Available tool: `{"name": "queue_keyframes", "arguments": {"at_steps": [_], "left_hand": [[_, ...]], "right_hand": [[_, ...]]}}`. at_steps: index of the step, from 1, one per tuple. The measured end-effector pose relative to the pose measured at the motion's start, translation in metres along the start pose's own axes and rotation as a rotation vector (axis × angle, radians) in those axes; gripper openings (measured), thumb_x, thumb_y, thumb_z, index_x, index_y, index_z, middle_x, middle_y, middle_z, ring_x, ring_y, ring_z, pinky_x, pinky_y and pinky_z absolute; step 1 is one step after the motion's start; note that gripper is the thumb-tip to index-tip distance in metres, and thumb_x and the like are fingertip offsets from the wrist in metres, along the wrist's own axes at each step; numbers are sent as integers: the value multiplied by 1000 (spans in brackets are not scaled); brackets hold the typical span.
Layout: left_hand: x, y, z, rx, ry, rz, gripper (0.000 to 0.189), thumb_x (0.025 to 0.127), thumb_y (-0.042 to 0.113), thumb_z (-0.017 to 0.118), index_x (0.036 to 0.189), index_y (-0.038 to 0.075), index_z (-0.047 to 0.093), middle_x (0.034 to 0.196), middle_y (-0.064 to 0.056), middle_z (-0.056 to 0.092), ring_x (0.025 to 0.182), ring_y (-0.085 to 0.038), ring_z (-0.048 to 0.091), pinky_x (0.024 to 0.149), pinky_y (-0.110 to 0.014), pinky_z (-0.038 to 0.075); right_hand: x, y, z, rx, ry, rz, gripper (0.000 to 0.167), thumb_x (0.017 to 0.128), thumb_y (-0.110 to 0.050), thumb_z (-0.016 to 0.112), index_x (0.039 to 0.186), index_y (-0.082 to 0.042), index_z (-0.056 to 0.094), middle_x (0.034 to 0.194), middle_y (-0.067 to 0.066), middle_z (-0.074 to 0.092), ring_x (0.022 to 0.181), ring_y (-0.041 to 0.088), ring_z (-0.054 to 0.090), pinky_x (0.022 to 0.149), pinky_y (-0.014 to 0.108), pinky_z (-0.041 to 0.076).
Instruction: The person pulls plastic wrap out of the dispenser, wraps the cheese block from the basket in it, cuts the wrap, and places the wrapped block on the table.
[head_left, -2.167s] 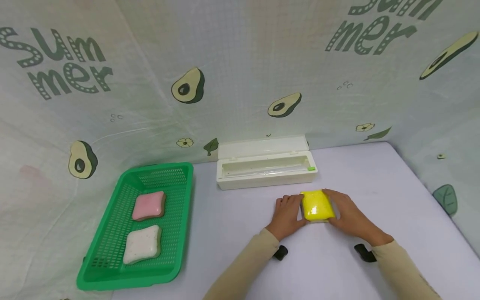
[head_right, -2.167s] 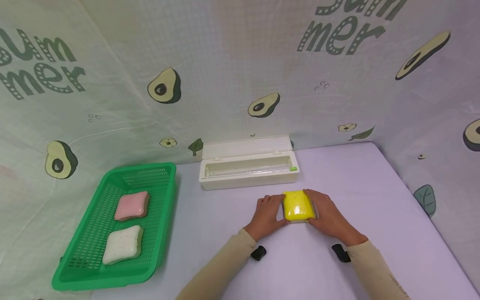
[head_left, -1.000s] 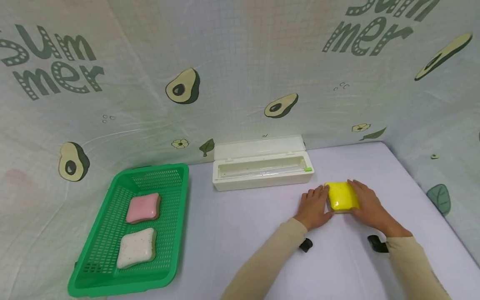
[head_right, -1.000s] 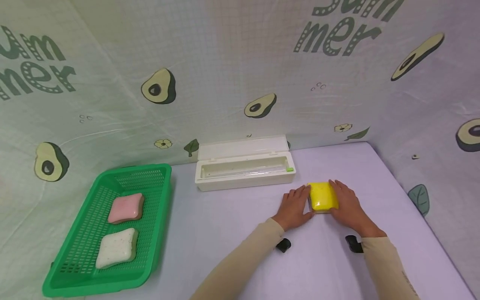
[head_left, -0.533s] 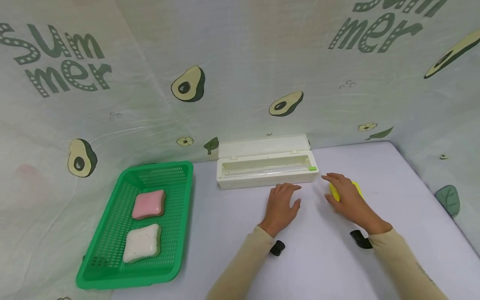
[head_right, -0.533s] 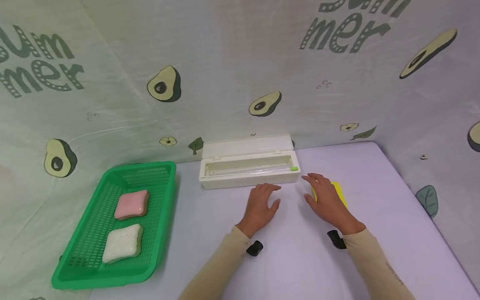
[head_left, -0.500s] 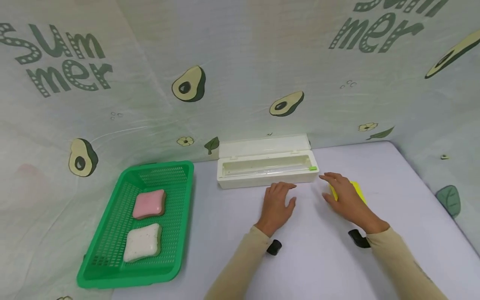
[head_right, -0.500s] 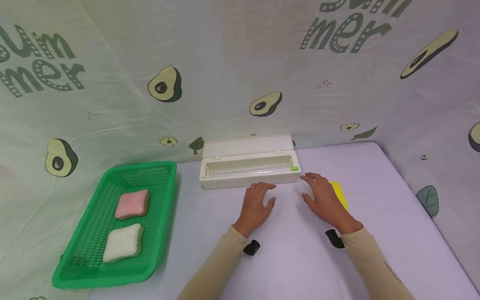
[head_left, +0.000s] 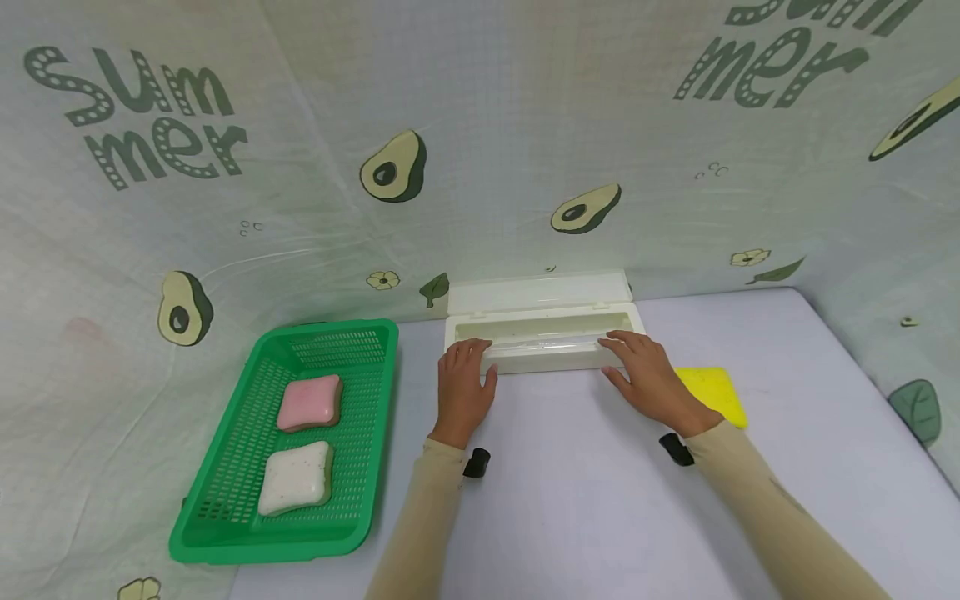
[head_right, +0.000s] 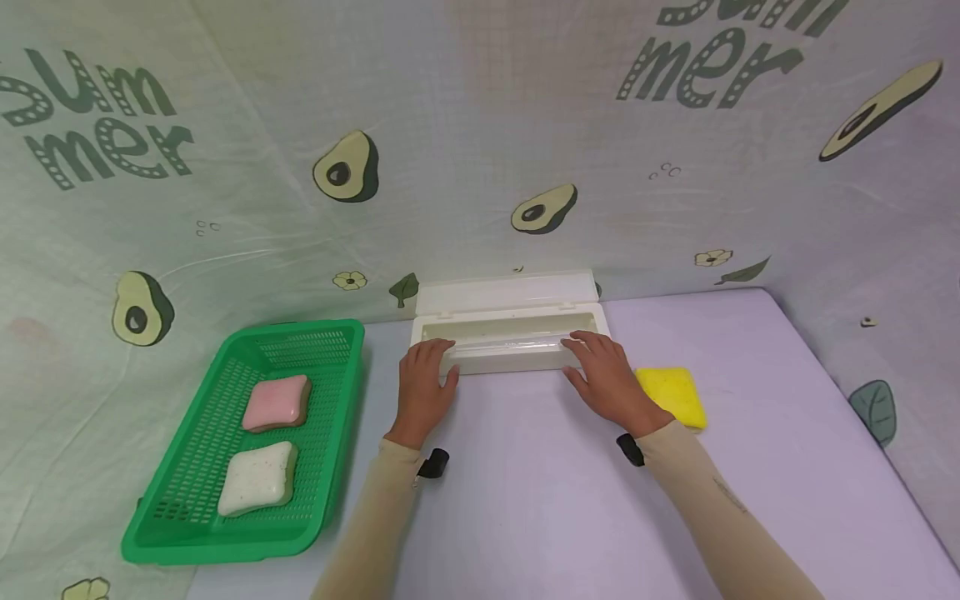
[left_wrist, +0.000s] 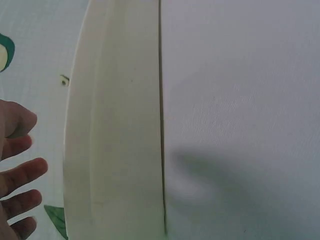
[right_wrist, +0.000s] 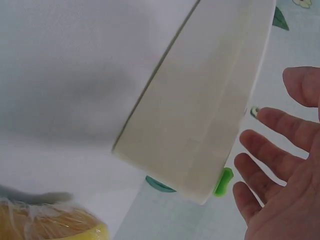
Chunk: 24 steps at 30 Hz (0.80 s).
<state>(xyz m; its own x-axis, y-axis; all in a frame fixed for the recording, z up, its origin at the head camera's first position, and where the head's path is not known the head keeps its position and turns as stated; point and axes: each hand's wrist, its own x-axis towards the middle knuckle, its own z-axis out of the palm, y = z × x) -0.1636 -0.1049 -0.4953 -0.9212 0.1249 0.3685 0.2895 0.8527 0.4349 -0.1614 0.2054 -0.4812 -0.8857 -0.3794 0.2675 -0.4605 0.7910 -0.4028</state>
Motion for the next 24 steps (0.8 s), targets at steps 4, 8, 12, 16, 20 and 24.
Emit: {"name": "queue_keyframes", "arguments": {"at_steps": [4, 8, 12, 16, 20, 24], "left_hand": [[6, -13, -6, 82, -92, 7, 41, 105, 20, 66, 144, 7, 61, 142, -12, 62, 140, -34, 46, 117, -53, 35], [9, -20, -8, 122, -151, 5, 39, 108, 22, 62, 145, 8, 61, 141, -12, 65, 143, -35, 44, 118, -54, 31], [10, -21, -10, 110, -146, 1, 36, 108, 20, 61, 142, 9, 64, 133, -12, 69, 140, -34, 46, 116, -55, 29], [12, -21, -9, 96, -137, -2, 34, 109, 20, 60, 140, 9, 66, 127, -11, 71, 134, -33, 48, 116, -55, 29], [16, -21, -8, 119, -120, 1, 29, 108, 19, 63, 135, 10, 70, 123, -10, 73, 130, -32, 51, 115, -55, 31], [21, -20, -7, 165, -67, 9, 20, 105, 17, 68, 122, 12, 78, 117, -7, 76, 125, -31, 55, 113, -55, 35]], "right_hand": [[8, 1, -1, -36, -53, 20, 46, 103, -10, 67, 144, 6, 56, 147, 29, 53, 137, 51, 45, 112, 69, 33], [14, 0, 0, -56, -94, 38, 44, 105, -13, 64, 145, 6, 56, 145, 28, 57, 137, 48, 45, 113, 67, 30], [17, 1, 1, -65, -106, 48, 42, 107, -15, 62, 144, 5, 58, 142, 26, 60, 136, 47, 47, 113, 66, 29], [18, 1, 1, -77, -114, 60, 41, 107, -15, 61, 143, 5, 59, 141, 25, 60, 135, 48, 48, 113, 67, 29], [20, 2, 1, -98, -125, 63, 40, 108, -16, 59, 141, 6, 60, 139, 25, 62, 133, 47, 48, 113, 67, 29], [25, 4, -1, -93, -129, 54, 34, 108, -15, 59, 135, 5, 64, 132, 23, 67, 128, 45, 53, 111, 65, 30]]}}
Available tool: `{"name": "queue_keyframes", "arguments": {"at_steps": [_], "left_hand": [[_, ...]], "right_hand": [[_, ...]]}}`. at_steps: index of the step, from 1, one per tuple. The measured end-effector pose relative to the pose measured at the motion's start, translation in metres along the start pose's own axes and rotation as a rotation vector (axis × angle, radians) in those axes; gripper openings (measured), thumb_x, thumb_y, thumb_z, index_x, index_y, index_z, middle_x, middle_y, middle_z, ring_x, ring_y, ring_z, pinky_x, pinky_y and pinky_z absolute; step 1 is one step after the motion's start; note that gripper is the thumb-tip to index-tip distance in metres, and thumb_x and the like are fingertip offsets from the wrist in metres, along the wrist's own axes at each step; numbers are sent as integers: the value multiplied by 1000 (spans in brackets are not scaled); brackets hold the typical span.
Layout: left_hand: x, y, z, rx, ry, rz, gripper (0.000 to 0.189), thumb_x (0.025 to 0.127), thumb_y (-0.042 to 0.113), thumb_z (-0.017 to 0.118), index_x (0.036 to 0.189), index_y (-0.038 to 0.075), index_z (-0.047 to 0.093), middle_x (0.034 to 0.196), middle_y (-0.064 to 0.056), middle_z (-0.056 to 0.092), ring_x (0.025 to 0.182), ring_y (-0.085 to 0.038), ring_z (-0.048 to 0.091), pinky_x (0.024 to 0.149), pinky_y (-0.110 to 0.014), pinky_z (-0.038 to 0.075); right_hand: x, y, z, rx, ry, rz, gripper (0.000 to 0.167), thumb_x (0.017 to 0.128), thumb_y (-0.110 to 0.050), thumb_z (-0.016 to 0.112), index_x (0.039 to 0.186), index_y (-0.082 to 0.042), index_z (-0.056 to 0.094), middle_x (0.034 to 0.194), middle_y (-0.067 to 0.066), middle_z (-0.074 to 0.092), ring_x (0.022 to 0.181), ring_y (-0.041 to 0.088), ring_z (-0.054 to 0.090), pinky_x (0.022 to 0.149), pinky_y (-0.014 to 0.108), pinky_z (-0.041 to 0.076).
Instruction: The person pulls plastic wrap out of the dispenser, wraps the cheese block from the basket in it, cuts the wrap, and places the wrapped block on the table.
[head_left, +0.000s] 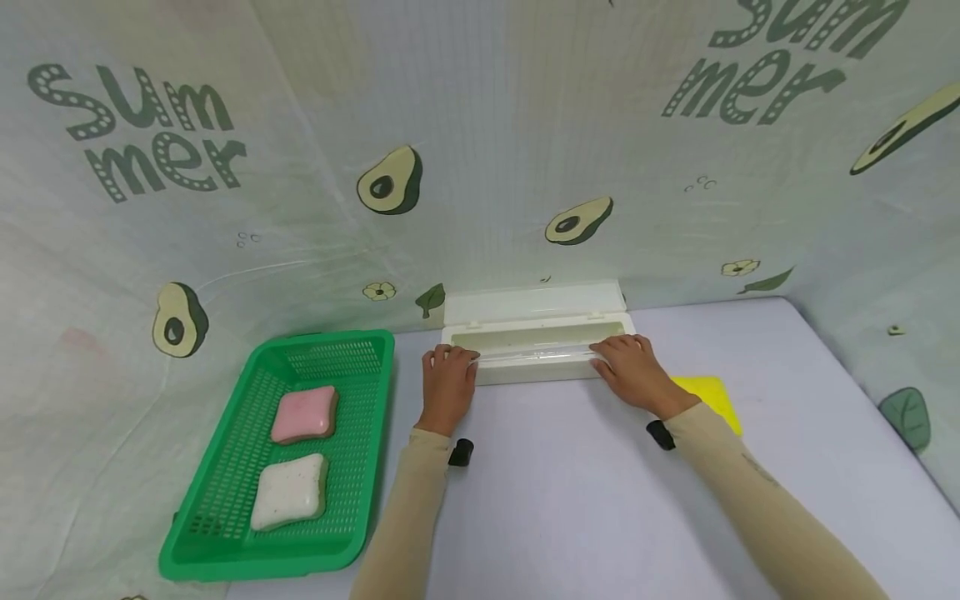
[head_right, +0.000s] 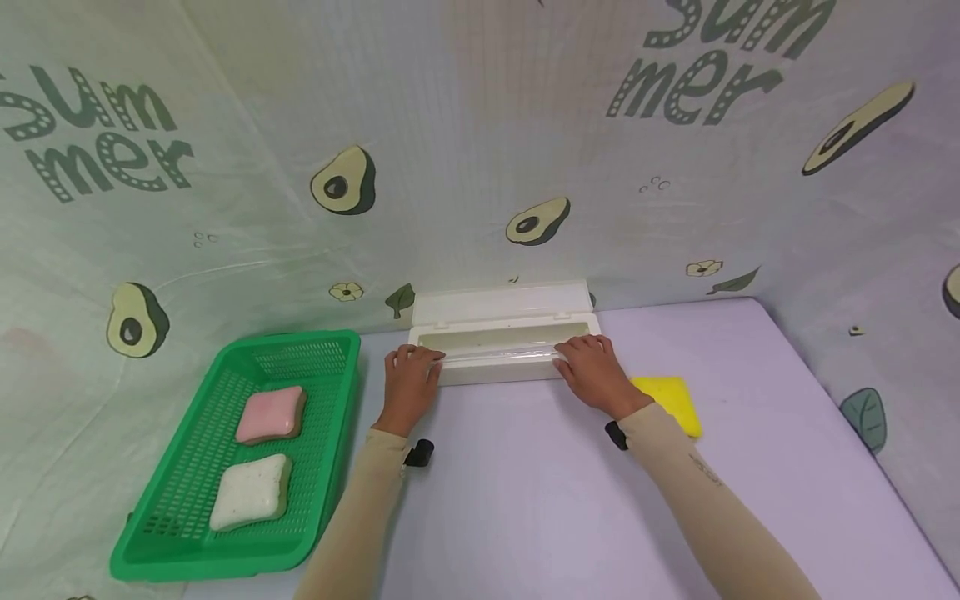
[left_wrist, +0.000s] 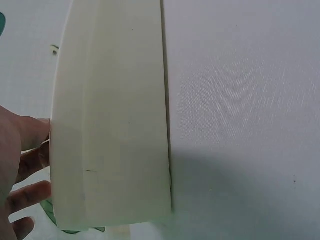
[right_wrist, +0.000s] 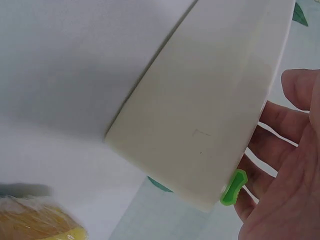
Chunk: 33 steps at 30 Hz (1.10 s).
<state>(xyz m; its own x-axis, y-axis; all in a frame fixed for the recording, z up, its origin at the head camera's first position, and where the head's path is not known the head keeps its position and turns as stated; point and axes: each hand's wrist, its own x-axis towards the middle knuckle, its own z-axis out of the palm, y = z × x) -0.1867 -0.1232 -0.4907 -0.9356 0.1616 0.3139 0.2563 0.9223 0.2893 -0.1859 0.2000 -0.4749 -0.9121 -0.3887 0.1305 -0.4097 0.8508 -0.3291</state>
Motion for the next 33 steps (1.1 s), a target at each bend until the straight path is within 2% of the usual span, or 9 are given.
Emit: {"name": "queue_keyframes", "arguments": {"at_steps": [6, 11, 18, 23, 29, 33], "left_hand": [[4, -2, 2, 20, 82, 3, 11, 99, 14, 75, 107, 15, 83, 105, -3, 78, 116, -30, 59, 108, -53, 39], [5, -2, 2, 32, 111, 9, 8, 97, 16, 78, 103, 16, 84, 100, -1, 79, 112, -29, 60, 105, -51, 40], [6, -2, 3, 28, 140, 10, 8, 97, 17, 78, 103, 16, 83, 102, 0, 79, 110, -27, 61, 104, -49, 41], [5, -2, 7, 9, 197, 15, 8, 97, 16, 77, 103, 15, 83, 101, 0, 79, 107, -27, 62, 101, -49, 44], [5, -4, 10, -44, 264, 11, 9, 97, 15, 76, 104, 15, 82, 102, 0, 79, 104, -26, 62, 98, -47, 44], [5, -4, 10, -91, 297, 14, 9, 96, 13, 77, 104, 15, 82, 102, 0, 79, 102, -26, 62, 98, -47, 43]], "right_hand": [[8, 1, -3, 65, 15, -17, 23, 106, -9, 61, 123, 2, 71, 122, 17, 74, 117, 43, 61, 107, 65, 33], [15, 1, 1, 60, -2, -21, 24, 106, -9, 62, 125, 3, 71, 123, 19, 72, 117, 43, 62, 106, 65, 35], [20, 0, 7, 89, -4, -42, 30, 104, -4, 62, 132, 5, 68, 133, 23, 68, 125, 46, 60, 107, 64, 39], [22, -2, 6, 79, -24, -59, 35, 104, -3, 59, 137, 7, 65, 139, 25, 65, 129, 48, 57, 109, 65, 38], [27, 0, 3, 40, -67, -31, 36, 105, -6, 58, 138, 5, 65, 137, 25, 66, 130, 48, 56, 109, 66, 37], [28, 2, 3, 36, -65, -32, 32, 104, -5, 60, 134, 4, 68, 133, 25, 67, 127, 49, 57, 106, 67, 39]]}}
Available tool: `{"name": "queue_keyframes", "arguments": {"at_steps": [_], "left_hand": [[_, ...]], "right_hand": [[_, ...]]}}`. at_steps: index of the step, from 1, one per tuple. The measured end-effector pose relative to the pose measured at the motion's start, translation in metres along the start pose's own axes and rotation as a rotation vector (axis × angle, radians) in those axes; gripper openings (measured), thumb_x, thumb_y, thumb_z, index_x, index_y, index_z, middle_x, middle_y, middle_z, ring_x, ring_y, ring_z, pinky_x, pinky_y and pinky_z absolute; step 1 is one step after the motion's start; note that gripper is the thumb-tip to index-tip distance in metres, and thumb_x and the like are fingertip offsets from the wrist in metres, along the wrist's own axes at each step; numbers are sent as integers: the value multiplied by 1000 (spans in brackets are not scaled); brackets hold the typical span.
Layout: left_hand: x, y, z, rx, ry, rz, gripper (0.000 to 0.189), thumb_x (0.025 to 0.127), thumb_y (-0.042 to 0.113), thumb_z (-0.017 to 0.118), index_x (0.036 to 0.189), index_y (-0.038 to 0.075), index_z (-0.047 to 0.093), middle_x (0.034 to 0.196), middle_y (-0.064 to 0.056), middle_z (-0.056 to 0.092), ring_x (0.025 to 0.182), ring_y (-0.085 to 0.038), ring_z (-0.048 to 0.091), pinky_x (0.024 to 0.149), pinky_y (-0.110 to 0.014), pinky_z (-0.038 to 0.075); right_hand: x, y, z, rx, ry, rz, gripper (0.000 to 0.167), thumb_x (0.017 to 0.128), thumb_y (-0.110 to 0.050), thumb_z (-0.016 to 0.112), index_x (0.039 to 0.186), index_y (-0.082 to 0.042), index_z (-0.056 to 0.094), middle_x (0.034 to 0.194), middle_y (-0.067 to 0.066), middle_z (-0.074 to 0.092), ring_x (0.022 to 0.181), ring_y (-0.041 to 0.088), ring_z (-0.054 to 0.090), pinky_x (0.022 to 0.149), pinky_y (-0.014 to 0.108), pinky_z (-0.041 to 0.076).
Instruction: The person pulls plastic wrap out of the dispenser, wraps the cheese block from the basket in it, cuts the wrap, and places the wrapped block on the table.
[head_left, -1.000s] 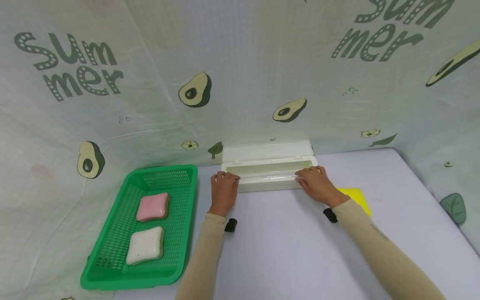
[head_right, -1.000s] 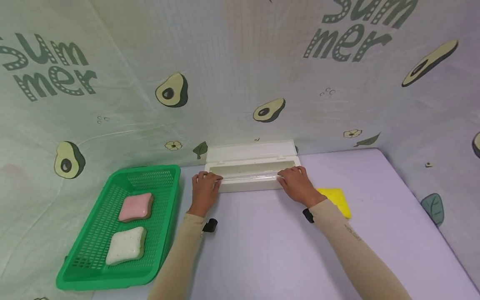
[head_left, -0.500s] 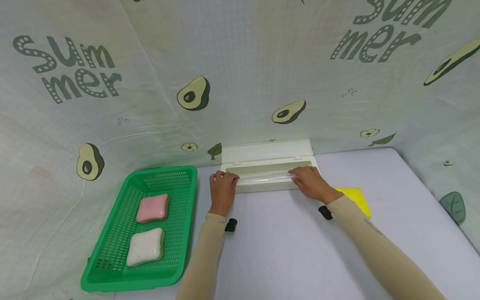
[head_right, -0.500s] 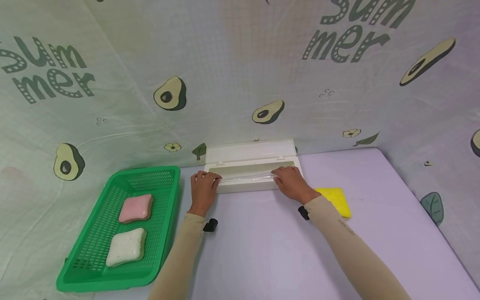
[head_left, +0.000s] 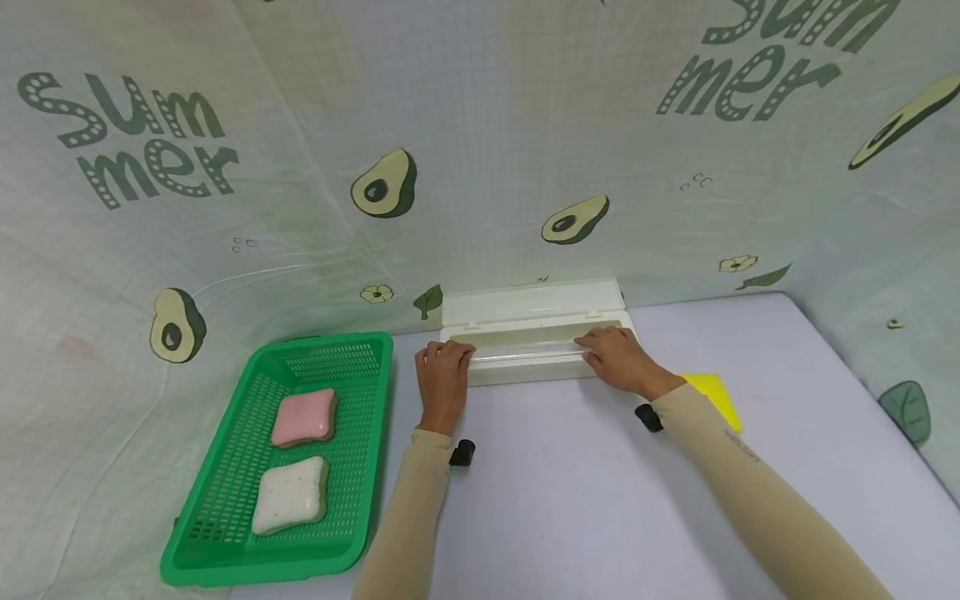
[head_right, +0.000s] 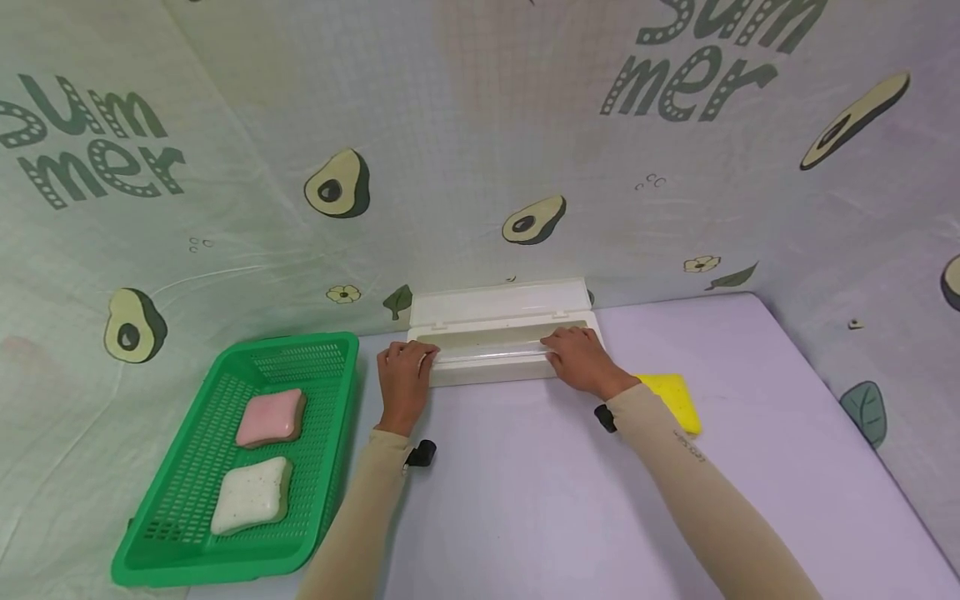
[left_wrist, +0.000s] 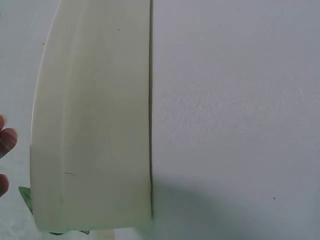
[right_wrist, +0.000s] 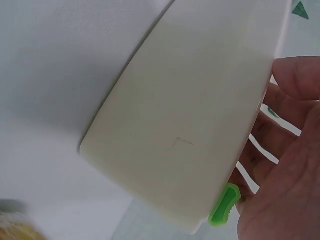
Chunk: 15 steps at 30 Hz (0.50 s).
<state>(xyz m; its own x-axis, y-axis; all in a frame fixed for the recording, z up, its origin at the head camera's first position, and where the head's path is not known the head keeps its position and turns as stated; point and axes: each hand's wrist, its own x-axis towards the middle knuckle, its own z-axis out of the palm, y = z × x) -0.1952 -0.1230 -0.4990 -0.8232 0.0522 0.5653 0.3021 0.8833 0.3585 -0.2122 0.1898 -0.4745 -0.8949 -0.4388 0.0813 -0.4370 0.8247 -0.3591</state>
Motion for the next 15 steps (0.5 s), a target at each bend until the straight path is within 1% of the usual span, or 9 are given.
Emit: {"name": "queue_keyframes", "arguments": {"at_steps": [3, 7, 15], "left_hand": [[-1, 0, -1, -28, 20, 6, 9, 96, 13, 77, 104, 14, 82, 101, -1, 79, 101, -27, 62, 97, -48, 42], [-3, 0, -2, -56, 38, 7, 9, 97, 12, 75, 104, 12, 81, 102, -3, 79, 102, -28, 62, 96, -49, 42], [-6, -1, -3, -64, 41, 1, 9, 97, 13, 75, 104, 12, 81, 102, -5, 79, 102, -29, 62, 96, -50, 42]], "right_hand": [[0, 1, 1, 18, 22, -14, 27, 104, -4, 61, 127, 3, 73, 124, 23, 69, 122, 48, 58, 102, 66, 40], [0, 3, 2, 23, 59, -24, 21, 102, -4, 64, 118, 1, 77, 113, 18, 71, 115, 44, 61, 100, 64, 41], [-2, 3, 7, 11, 127, 4, 14, 99, -8, 72, 110, -2, 80, 105, 12, 74, 110, 39, 64, 99, 60, 44]]}}
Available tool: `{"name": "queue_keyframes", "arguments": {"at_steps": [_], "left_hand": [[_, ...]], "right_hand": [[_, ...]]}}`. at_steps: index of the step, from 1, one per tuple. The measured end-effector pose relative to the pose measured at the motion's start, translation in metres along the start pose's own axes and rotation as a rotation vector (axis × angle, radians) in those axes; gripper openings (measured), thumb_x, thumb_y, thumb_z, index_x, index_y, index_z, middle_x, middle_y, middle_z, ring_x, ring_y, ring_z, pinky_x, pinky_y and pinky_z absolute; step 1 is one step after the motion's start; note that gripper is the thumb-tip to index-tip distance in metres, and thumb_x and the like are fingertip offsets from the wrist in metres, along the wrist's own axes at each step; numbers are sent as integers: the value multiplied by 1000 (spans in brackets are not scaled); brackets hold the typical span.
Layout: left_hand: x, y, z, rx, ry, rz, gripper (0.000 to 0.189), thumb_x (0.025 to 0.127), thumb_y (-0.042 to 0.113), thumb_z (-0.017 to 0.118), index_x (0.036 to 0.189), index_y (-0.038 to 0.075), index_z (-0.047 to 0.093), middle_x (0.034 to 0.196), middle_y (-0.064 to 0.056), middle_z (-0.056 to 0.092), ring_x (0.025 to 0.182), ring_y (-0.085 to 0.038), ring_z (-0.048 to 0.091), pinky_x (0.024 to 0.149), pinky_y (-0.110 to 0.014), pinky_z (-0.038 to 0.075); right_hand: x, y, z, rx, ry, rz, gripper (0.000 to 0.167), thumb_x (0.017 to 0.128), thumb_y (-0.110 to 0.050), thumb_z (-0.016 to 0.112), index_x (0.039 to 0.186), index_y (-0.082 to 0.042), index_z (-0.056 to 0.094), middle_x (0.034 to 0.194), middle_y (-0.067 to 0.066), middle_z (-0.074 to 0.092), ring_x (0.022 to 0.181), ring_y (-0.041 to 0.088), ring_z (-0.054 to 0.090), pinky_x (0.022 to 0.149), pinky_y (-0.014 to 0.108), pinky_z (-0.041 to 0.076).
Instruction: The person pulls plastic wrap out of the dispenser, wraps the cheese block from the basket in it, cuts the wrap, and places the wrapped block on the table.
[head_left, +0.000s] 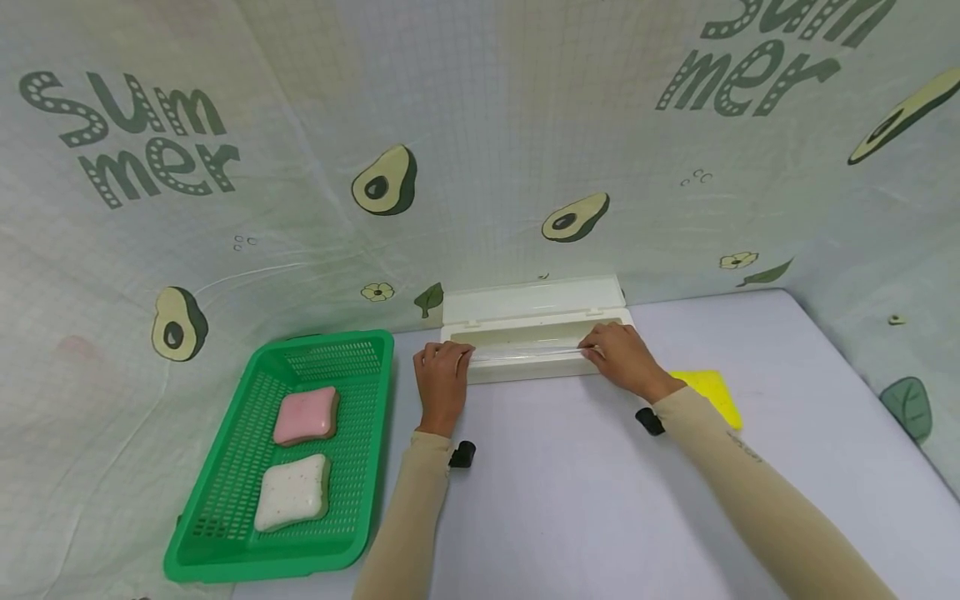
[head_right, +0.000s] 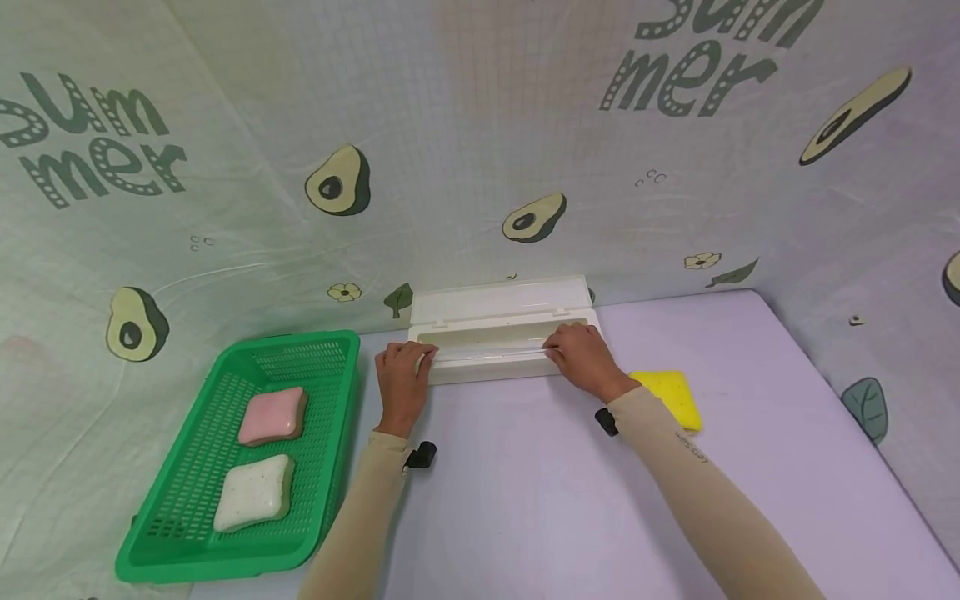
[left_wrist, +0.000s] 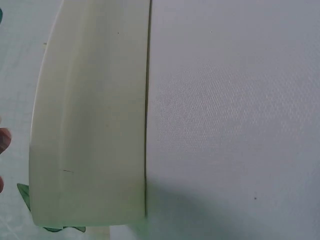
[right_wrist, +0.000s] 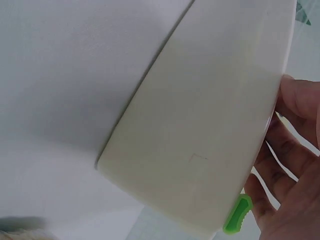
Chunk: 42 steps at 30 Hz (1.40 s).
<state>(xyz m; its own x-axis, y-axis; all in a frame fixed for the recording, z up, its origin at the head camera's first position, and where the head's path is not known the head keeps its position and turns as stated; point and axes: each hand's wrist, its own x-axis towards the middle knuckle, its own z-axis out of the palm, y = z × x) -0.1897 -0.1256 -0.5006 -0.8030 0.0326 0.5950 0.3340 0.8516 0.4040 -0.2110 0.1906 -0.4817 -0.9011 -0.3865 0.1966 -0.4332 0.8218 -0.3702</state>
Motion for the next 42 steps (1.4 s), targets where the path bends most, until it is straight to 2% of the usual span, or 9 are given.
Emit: {"name": "queue_keyframes", "arguments": {"at_steps": [11, 22, 28, 33, 36, 39, 42], "left_hand": [[1, 3, 0, -9, 34, 13, 8, 98, 14, 76, 103, 11, 80, 100, -5, 78, 99, -29, 62, 93, -49, 42], [2, 6, 1, -37, 91, 29, 7, 97, 14, 77, 102, 10, 81, 99, -4, 79, 97, -29, 62, 92, -48, 42], [1, 6, 2, -41, 124, 39, 7, 96, 13, 78, 101, 10, 81, 98, -4, 78, 97, -28, 61, 91, -47, 42], [1, 9, 3, -72, 143, 47, 7, 97, 14, 77, 101, 10, 81, 98, -4, 78, 95, -28, 61, 90, -47, 42], [2, 10, 2, -90, 147, 52, 8, 98, 14, 76, 101, 10, 81, 98, -5, 78, 95, -28, 61, 90, -47, 42], [3, 12, 2, -101, 156, 58, 8, 98, 14, 76, 101, 9, 81, 98, -5, 78, 95, -28, 61, 90, -47, 42], [4, 12, 2, -112, 166, 62, 8, 97, 14, 76, 100, 9, 81, 98, -4, 78, 94, -28, 61, 90, -47, 41]], "right_hand": [[3, -1, 6, 22, 18, 29, 14, 99, -11, 73, 108, -1, 79, 104, 11, 74, 107, 36, 63, 100, 58, 45], [5, -3, 10, 67, 96, 81, 13, 97, -13, 77, 100, -1, 80, 94, 10, 75, 97, 34, 65, 93, 55, 47], [7, -3, 11, 96, 126, 78, 10, 95, -11, 78, 97, -1, 80, 92, 11, 75, 92, 33, 65, 86, 52, 49], [6, -8, 12, 114, 165, 41, 6, 93, -6, 78, 97, 0, 79, 94, 13, 74, 95, 36, 65, 91, 54, 48], [8, -17, 15, 113, 176, 7, 13, 93, -8, 79, 103, 1, 78, 101, 15, 74, 102, 39, 66, 95, 56, 48], [12, -30, 22, 99, 174, -8, 26, 93, -18, 82, 111, 0, 77, 110, 16, 74, 109, 40, 66, 97, 57, 49], [19, -41, 30, 83, 190, -12, 32, 92, -25, 84, 112, -1, 77, 112, 15, 74, 110, 38, 66, 98, 55, 50]]}}
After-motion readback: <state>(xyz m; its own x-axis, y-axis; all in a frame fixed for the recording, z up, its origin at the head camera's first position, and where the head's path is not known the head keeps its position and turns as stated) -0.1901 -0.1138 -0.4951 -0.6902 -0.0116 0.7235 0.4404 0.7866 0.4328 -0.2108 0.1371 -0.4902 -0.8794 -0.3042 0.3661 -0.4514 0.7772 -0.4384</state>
